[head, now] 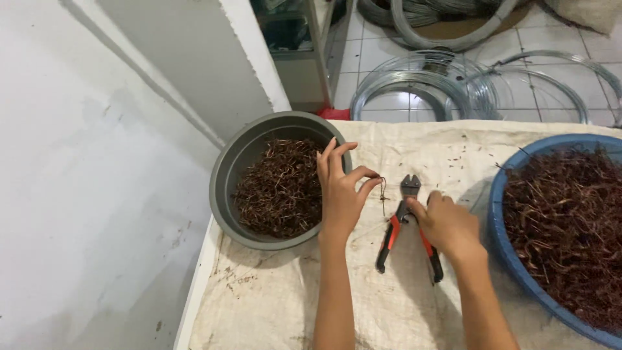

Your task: Trim small stems using pliers and sort them into a separate bowl

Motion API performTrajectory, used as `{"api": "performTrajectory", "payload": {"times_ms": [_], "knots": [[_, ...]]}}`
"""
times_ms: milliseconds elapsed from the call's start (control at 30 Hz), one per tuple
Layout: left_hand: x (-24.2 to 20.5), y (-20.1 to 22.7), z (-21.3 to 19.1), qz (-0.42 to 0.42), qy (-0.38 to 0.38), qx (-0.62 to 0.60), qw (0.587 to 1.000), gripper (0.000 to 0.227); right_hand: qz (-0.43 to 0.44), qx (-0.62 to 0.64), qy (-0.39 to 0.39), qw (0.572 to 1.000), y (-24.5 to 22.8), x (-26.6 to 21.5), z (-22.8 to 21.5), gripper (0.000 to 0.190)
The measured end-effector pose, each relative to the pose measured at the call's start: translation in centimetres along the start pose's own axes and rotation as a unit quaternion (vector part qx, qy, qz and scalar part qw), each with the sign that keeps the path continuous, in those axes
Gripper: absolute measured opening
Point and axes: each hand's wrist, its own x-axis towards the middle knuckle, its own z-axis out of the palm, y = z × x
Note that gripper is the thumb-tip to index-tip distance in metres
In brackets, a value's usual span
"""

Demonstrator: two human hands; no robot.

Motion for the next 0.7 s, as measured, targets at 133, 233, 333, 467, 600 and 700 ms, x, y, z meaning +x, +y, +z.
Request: {"api": "performTrajectory", "payload": {"times_ms": [133,233,333,467,600,700], "knots": [[0.1,0.7,-0.5,-0.012,-0.002,0.005,1.0,0.016,0.019,-0.04,-0.03,0.999,-0.4,0.7,4.6,0.085],[0.0,0.8,-0.9,-0.021,0.011,0.009,1.0,0.015,0.002,-0.072,0.06,0.996,-0.9,1.8,7.3,0.086],[0.0,0.7,-1.1,-0.02,0.022,0.031,0.999,0.016,-0.012,-0.069,0.081,0.994,-1.3,1.9,7.5,0.093],[-0.1,0.5,-1.2,-0.046,0.009,0.048,0.998,0.019,-0.004,-0.097,0.12,0.988,-1.9,1.9,8.9,0.104],[-0.3,0.0,-0.4,-0.056,0.001,0.046,0.997,0.023,0.002,-0.102,0.161,0.982,-3.0,1.1,9.0,0.1],[-0.3,0.1,0.3,-0.054,0.001,0.049,0.997,0.024,0.006,-0.09,0.16,0.983,-1.8,3.5,11.8,0.092]]}}
